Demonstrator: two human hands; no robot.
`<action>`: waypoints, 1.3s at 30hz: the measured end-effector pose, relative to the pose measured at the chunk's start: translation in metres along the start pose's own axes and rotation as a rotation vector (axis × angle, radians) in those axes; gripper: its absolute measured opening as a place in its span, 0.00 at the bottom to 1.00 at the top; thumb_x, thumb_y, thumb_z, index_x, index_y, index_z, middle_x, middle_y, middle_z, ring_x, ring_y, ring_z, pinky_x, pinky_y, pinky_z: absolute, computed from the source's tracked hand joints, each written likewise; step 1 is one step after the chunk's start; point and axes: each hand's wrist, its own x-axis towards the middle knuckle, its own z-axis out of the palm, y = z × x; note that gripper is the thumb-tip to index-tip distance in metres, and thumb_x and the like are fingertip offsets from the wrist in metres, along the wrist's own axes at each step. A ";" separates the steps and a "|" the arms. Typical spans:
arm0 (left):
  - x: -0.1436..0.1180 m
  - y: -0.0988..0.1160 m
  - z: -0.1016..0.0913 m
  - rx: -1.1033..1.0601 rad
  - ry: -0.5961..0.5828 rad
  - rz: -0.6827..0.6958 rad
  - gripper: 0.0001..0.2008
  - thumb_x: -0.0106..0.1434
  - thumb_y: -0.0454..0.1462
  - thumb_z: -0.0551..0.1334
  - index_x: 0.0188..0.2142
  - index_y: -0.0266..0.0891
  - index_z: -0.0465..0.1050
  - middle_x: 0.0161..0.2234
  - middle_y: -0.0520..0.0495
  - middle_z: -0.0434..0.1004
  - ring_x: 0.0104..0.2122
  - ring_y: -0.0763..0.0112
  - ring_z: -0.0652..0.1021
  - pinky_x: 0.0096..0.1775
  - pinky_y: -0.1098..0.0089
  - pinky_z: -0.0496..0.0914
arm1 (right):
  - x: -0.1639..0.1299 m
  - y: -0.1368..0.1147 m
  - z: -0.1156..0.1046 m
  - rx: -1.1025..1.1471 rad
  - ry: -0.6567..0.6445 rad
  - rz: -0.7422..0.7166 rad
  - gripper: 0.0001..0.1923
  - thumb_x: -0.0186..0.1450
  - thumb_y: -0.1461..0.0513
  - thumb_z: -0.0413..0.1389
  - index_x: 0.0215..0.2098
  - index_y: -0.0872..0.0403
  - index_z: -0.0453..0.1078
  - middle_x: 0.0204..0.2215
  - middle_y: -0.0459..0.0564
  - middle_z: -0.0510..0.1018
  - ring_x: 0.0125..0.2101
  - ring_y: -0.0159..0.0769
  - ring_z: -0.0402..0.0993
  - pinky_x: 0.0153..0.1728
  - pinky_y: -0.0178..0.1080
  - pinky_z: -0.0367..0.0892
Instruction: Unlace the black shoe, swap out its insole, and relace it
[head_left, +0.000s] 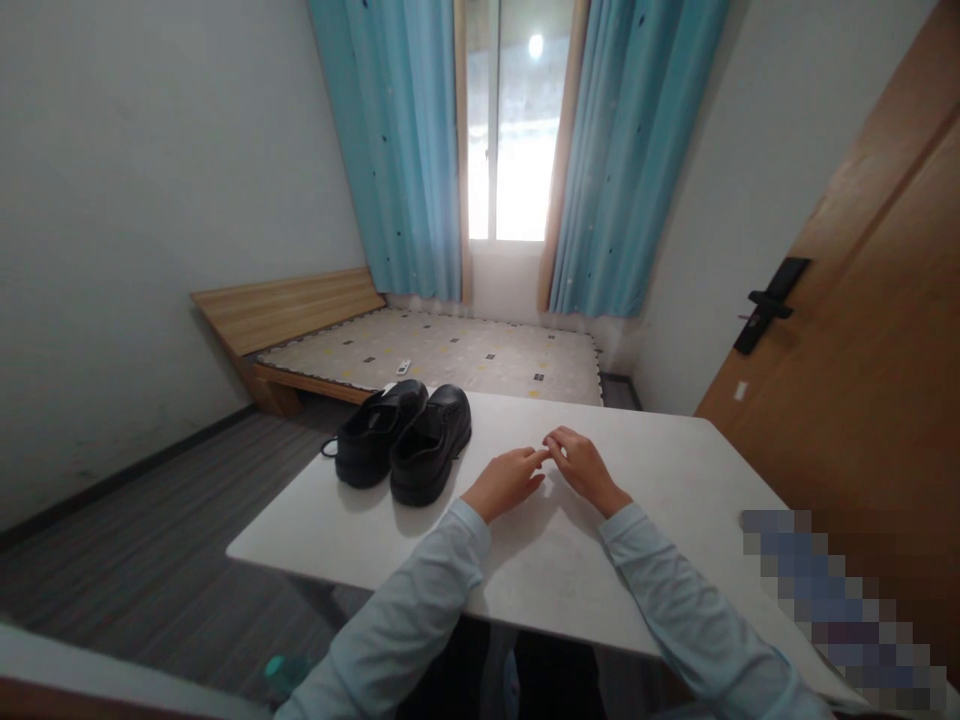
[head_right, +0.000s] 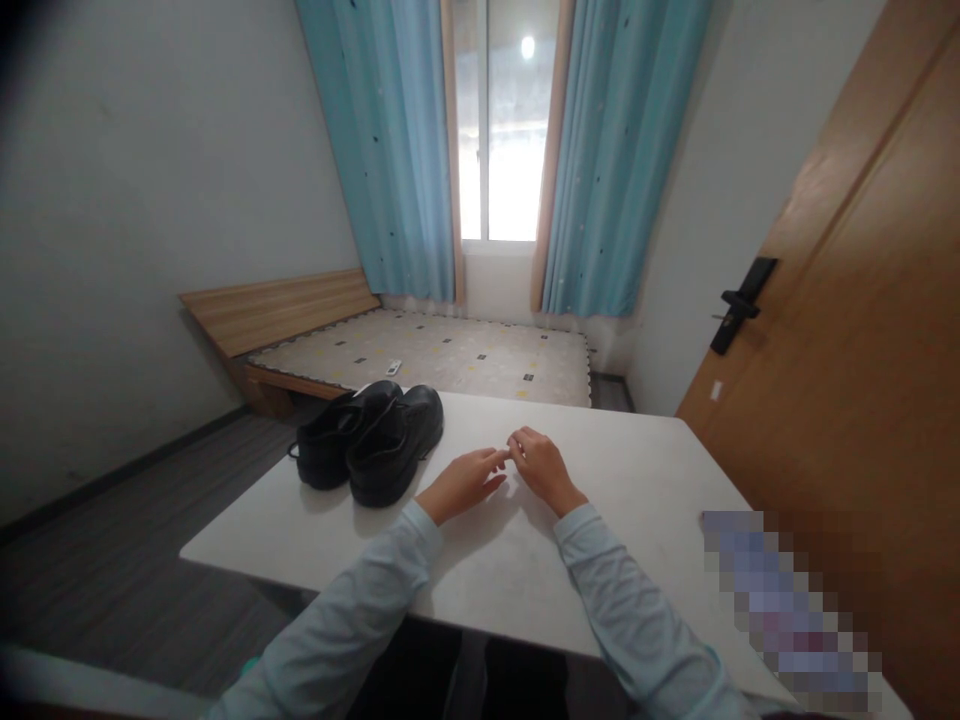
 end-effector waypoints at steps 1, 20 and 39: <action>0.000 -0.001 0.000 0.002 0.004 0.003 0.20 0.63 0.34 0.57 0.55 0.44 0.61 0.43 0.46 0.74 0.41 0.68 0.76 0.44 0.69 0.70 | 0.000 0.000 0.000 -0.005 -0.005 -0.002 0.13 0.67 0.65 0.46 0.28 0.54 0.69 0.29 0.49 0.75 0.32 0.34 0.71 0.35 0.35 0.62; 0.000 -0.011 -0.004 0.128 0.087 0.026 0.10 0.65 0.34 0.55 0.43 0.40 0.72 0.39 0.46 0.76 0.41 0.66 0.75 0.43 0.67 0.69 | -0.001 -0.015 -0.014 -0.083 -0.244 -0.012 0.10 0.65 0.65 0.50 0.30 0.55 0.72 0.28 0.48 0.75 0.28 0.32 0.70 0.32 0.33 0.61; -0.103 -0.054 -0.077 0.318 0.061 -0.453 0.30 0.56 0.35 0.66 0.57 0.38 0.60 0.52 0.40 0.70 0.54 0.59 0.67 0.51 0.61 0.63 | -0.014 0.007 -0.003 -0.027 -0.162 0.101 0.11 0.64 0.67 0.48 0.37 0.57 0.72 0.33 0.52 0.77 0.32 0.35 0.72 0.37 0.37 0.64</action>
